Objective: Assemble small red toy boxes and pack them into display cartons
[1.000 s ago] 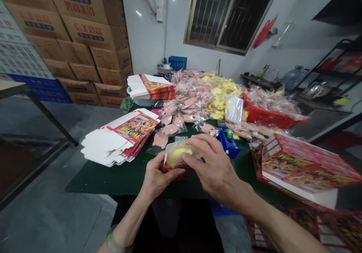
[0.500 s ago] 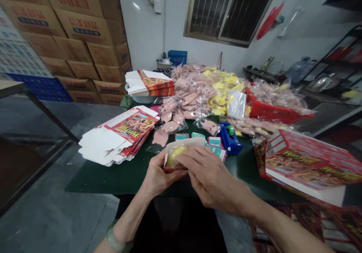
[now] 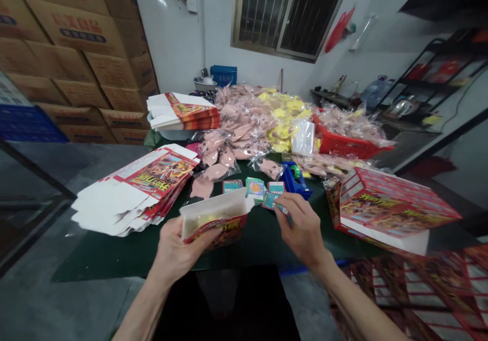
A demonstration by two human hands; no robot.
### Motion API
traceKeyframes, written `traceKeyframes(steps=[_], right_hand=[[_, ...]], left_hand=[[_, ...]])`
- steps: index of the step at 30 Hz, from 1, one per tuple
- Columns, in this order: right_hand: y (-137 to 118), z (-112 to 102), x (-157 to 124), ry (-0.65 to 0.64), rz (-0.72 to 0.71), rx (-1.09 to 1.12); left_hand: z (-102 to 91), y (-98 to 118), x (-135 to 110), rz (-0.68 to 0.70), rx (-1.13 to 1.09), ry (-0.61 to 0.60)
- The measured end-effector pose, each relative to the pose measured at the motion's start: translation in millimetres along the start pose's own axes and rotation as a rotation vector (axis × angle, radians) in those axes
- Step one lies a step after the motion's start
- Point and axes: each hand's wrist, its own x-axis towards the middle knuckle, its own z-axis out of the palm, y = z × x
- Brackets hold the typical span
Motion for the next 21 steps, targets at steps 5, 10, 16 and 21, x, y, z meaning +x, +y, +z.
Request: traceKeyframes(steps=[5,10,16,21], right_hand=[[60.4,21.4,-5.3,-0.563,0.093,-0.452],[83.0,33.2,-3.3,-0.681,0.061,-0.465],[81.6,38.1,-11.1,-0.644,0.052,-0.504],[80.9,47.8,-24.2,-0.542,0.053,-0.498]], left_hand=[[-8.7,0.0,-4.5,-0.013,0.018,0.004],[-5.9,7.6,-6.4,-0.1,0.012,0.037],[-9.2,5.7,-6.7,-0.026,0.053,-0.074],[-9.3,2.8,-9.8,-0.044,0.073,0.062]])
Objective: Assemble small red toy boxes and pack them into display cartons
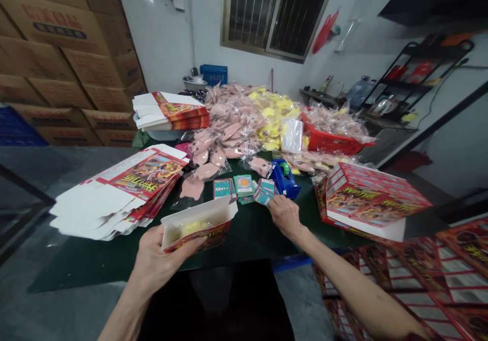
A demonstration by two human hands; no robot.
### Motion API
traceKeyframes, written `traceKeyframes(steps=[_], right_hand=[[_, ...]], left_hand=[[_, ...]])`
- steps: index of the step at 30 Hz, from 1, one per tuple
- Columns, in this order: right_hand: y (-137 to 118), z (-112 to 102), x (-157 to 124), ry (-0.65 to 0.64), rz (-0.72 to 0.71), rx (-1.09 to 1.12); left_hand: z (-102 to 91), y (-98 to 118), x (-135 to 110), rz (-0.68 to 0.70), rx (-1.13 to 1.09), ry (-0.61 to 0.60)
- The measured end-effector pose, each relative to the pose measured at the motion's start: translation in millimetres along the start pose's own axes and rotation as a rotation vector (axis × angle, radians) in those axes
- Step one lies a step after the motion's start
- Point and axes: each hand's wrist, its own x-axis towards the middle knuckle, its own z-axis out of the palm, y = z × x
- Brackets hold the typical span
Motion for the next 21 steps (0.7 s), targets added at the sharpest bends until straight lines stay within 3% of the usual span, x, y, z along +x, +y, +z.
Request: traceKeyframes(steps=[5,9,14,21], right_hand=[[9.9,-3.0,-9.3,0.059,-0.089,0.064],[17.2,-19.3,-13.8,0.171,-0.017,0.057],[6.3,-46.0,13.6,0.338,0.025,-0.037],[-49.4,-65.8,69.2,0.115,-0.308,-0.072]], left_hand=[[-10.0,-7.1,-1.9,-0.058,-0.05,0.051],[-16.4,-8.1,-7.9,-0.14,-0.166,0.168],[-23.4,-11.0,-11.3,-0.167,-0.197,0.186],[-34.9,-12.8,-14.6,-0.165,-0.207,0.17]])
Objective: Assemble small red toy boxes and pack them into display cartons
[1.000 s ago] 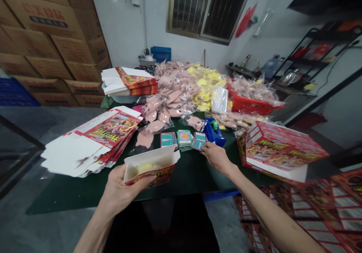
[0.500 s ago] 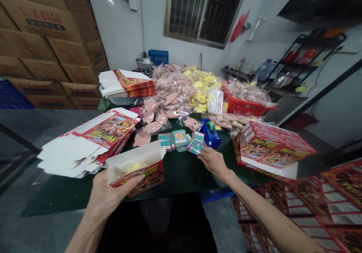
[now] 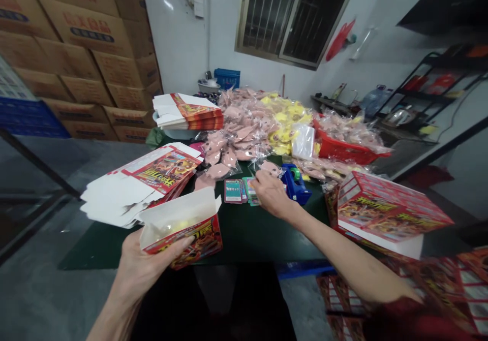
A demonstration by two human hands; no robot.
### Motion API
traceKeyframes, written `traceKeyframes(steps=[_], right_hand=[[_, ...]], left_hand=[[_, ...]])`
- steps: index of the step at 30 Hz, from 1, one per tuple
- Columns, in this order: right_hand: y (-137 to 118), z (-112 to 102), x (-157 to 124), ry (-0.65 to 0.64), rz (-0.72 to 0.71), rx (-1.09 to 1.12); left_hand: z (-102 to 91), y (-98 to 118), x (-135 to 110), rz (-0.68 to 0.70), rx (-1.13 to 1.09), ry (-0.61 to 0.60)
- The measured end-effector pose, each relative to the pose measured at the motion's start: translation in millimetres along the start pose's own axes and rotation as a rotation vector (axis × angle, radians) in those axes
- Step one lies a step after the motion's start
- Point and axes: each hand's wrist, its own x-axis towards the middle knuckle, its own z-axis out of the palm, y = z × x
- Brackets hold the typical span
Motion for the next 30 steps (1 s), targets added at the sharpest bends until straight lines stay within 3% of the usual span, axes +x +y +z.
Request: traceKeyframes(steps=[4,7,15,23,30], right_hand=[[-32.1,-2.1,23.6,-0.137,-0.08,0.055],[-42.3,2.7,38.9,-0.239,-0.122,0.109],[-20.6,32.0,61.5,-0.344,-0.204,0.252],[-10.5,30.8,54.3,-0.278,-0.284,0.339],[-40.8,51.7,33.2,0.023,-0.085,0.301]], left_hand=[[-5.3,-0.7,0.7,0.014,0.012,-0.046],[-8.2,-2.6,2.7,0.026,0.012,-0.061],[-6.5,1.9,2.1,0.007,-0.031,-0.006],[-12.6,-3.5,6.2,0.033,-0.008,-0.094],[-13.3,-2.5,5.5,0.061,0.102,-0.177]])
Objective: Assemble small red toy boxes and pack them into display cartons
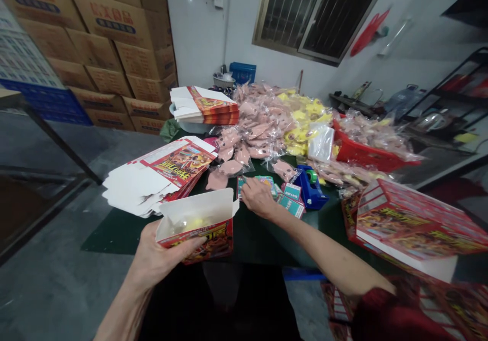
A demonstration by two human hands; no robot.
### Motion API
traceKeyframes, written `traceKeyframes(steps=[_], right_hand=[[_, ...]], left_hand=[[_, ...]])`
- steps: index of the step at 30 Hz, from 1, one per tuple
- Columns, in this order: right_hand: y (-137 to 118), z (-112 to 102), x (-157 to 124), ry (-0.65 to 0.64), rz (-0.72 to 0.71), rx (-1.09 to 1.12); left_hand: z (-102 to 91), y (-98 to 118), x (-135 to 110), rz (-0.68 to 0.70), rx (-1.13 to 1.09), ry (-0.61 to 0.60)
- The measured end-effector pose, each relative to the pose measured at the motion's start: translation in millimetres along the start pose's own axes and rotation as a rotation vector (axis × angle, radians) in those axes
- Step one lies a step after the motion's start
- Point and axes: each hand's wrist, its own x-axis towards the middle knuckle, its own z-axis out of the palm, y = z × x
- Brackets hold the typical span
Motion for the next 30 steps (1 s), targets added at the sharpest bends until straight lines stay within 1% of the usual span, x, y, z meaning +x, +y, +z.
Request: traceKeyframes(steps=[2,5,6,8,10,11,12,13,15,17,18,19,21,23,24,25,26,27,29,30], right_hand=[[-0.2,0.1,-5.3,0.09,0.059,0.015],[3.5,-13.5,-25.6,0.226,0.171,0.049],[3.7,-18.8,-37.3,0.275,0.213,0.066],[0.6,-24.6,-66.7,0.416,0.311,0.139],[-6.6,-20.7,-98.1,0.539,0.399,0.26],[-10.7,-15.2,-112.0,0.563,0.425,0.321],[-14.6,-8.3,-123.3,0.554,0.438,0.369],[-17.7,-0.8,-131.7,0.518,0.439,0.398],[-20.4,11.3,-139.5,0.44,0.426,0.436],[-18.6,13.7,-138.7,0.404,0.406,0.47],[-16.8,9.5,-137.1,0.402,0.4,0.488],[-15.0,1.6,-135.5,0.422,0.4,0.499],[-13.6,-25.2,-133.9,0.524,0.443,0.517],[-16.5,-62.3,-133.7,0.669,0.504,0.551],[-19.6,-82.3,-133.0,0.714,0.503,0.596],[-23.5,-101.7,-131.3,0.737,0.442,0.627],[-27.8,-119.4,-128.2,0.712,0.334,0.626],[-32.0,-134.4,-123.6,0.648,0.195,0.605],[-38.3,-153.7,-111.3,0.514,-0.065,0.501],[-40.0,-158.0,-104.7,0.464,-0.152,0.436]], left_hand=[[0.1,0.5,-0.8,-0.009,-0.015,0.023],[1.5,-0.5,-2.3,-0.032,-0.062,0.101],[2.7,-0.9,-3.0,-0.039,-0.079,0.133],[6.5,-1.1,-4.3,-0.046,-0.113,0.205],[11.6,0.1,-5.3,-0.042,-0.128,0.259],[14.3,1.3,-5.5,-0.037,-0.116,0.272],[17.1,2.8,-5.3,-0.031,-0.092,0.269],[19.6,4.7,-4.9,-0.026,-0.058,0.241],[24.2,8.9,-3.1,-0.007,0.019,0.135],[27.9,13.1,-1.2,0.018,0.069,0.011],[29.5,14.9,-0.7,0.031,0.078,-0.032],[31.1,16.3,-0.6,0.043,0.079,-0.058],[34.4,17.7,-1.8,0.064,0.071,-0.075],[38.5,17.7,-4.1,0.079,0.062,-0.098],[40.9,17.6,-5.2,0.078,0.056,-0.115],[43.5,17.5,-6.1,0.073,0.048,-0.134],[46.0,17.6,-6.8,0.065,0.04,-0.15],[48.3,18.0,-7.1,0.057,0.037,-0.164],[51.9,19.4,-6.7,0.044,0.042,-0.178],[53.0,20.1,-6.3,0.043,0.045,-0.185]])
